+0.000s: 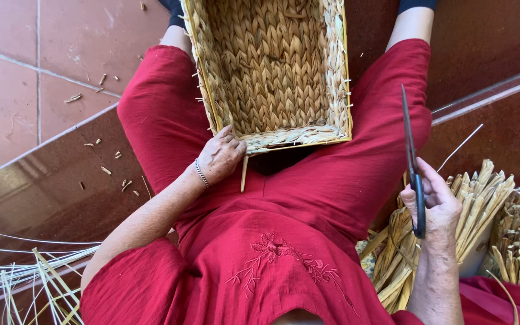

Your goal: The person weaves a rectangular basket using dried palm leaves, interlacing strands by hand and trimming excess material with scissors. The person repeatedly adjusts the basket's position and trims protruding ends to finish the edges.

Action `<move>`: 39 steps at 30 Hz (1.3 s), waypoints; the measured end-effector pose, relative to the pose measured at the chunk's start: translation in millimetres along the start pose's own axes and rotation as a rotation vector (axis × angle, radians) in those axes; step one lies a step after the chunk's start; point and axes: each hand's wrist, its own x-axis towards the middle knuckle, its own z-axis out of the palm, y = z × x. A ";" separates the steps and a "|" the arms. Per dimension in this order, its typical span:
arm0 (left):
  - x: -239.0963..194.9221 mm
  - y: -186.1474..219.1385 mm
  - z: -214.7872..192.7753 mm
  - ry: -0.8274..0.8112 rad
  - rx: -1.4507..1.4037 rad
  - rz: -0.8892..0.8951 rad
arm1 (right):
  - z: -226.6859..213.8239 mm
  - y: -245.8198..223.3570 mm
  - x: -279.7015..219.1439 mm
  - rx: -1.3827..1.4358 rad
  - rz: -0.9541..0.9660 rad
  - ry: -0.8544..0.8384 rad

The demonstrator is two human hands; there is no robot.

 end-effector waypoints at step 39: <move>163.1 96.7 -159.6 0.550 -0.256 -0.074 | 5.3 117.7 -19.1 -0.919 0.167 0.263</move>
